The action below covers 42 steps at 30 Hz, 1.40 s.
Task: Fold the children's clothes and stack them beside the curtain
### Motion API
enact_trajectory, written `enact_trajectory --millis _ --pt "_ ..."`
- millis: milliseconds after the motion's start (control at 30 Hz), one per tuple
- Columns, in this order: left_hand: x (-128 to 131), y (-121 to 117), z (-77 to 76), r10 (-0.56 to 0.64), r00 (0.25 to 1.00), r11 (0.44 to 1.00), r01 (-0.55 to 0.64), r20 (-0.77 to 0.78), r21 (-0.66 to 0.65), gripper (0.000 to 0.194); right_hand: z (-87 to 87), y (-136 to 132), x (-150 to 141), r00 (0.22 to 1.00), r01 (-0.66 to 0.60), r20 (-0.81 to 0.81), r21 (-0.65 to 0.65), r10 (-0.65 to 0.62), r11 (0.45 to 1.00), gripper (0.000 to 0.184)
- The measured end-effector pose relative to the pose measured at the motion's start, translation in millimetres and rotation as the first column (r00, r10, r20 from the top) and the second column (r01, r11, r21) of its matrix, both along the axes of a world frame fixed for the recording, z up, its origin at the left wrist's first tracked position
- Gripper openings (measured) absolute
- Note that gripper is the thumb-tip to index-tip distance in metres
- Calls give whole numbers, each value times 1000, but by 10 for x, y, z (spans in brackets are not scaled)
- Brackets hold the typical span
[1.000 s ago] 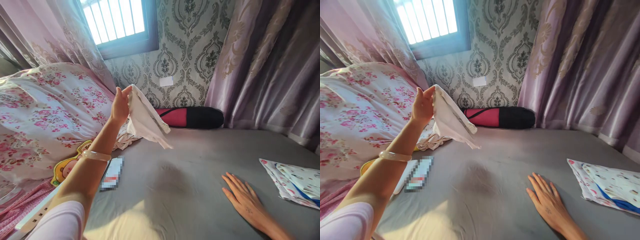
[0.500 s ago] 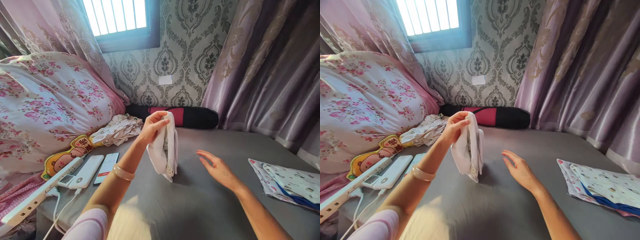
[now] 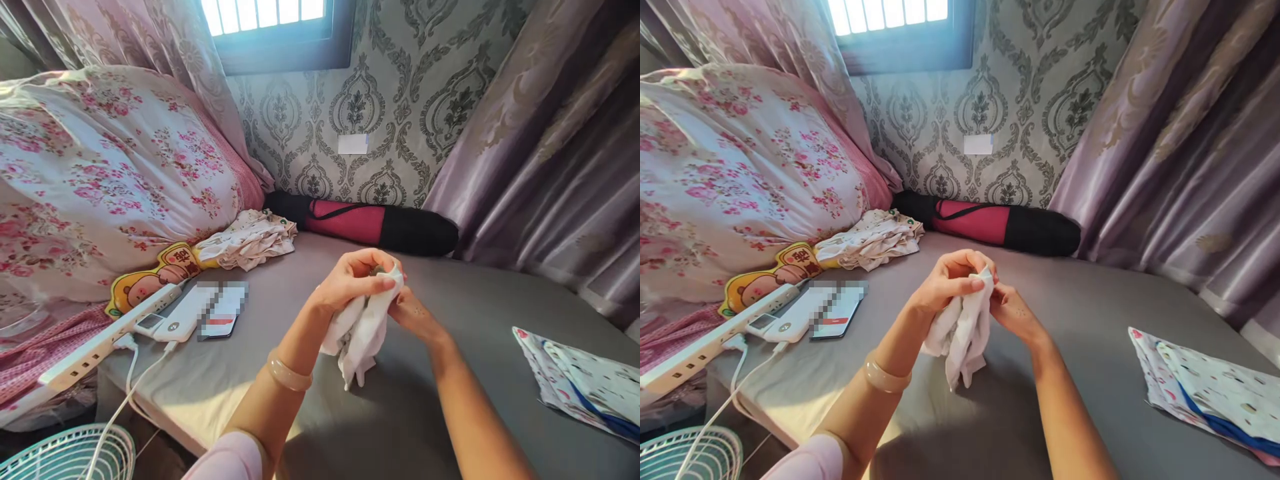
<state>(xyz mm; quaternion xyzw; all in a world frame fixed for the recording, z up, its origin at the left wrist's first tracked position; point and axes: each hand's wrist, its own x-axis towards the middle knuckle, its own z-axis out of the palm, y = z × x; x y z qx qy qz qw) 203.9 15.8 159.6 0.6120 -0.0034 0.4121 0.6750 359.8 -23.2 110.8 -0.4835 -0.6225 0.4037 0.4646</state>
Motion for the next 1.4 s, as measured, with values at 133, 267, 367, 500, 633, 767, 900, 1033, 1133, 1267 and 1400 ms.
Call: enact_trajectory --millis 133,267,367,500,633,767,900,1033,1133,1267,1400 --pt "6 5 -148 73 962 985 -29 -263 167 27 -166 90 26 997 0 -71 18 1 1000 26" --pt "60 49 -333 109 940 962 -18 -324 271 23 -347 156 69 982 -17 -191 -33 10 999 33" --pt "62 106 -412 180 955 979 -150 -236 137 21 -431 184 95 975 2 -220 -75 -18 997 38" --pt "-5 234 -455 272 955 927 -292 -116 -235 22 -432 173 124 959 18 -273 -214 -78 977 45" --pt "-78 342 -478 321 944 876 -327 -80 -355 21 -362 126 101 968 -31 -250 -244 -32 969 47" --pt "-127 386 -504 358 930 872 -366 -85 -324 17 -318 102 45 978 -87 -207 -292 26 952 51" --pt "-160 429 -545 391 904 875 -423 -172 -234 19 -355 126 -8 994 -8 -107 -234 -18 972 47" --pt "-163 464 -576 510 799 846 -533 -318 20 22 -467 190 -24 995 103 -3 -135 -104 986 41" --pt "-153 450 -566 513 775 852 -514 -369 103 23 -549 240 14 978 207 23 -99 -206 973 34" --pt "-135 383 -518 433 813 897 -432 -390 96 24 -528 239 98 910 397 127 5 -394 918 24" --pt "-124 331 -474 379 844 919 -390 -380 52 24 -298 116 148 792 532 226 199 -567 823 18"
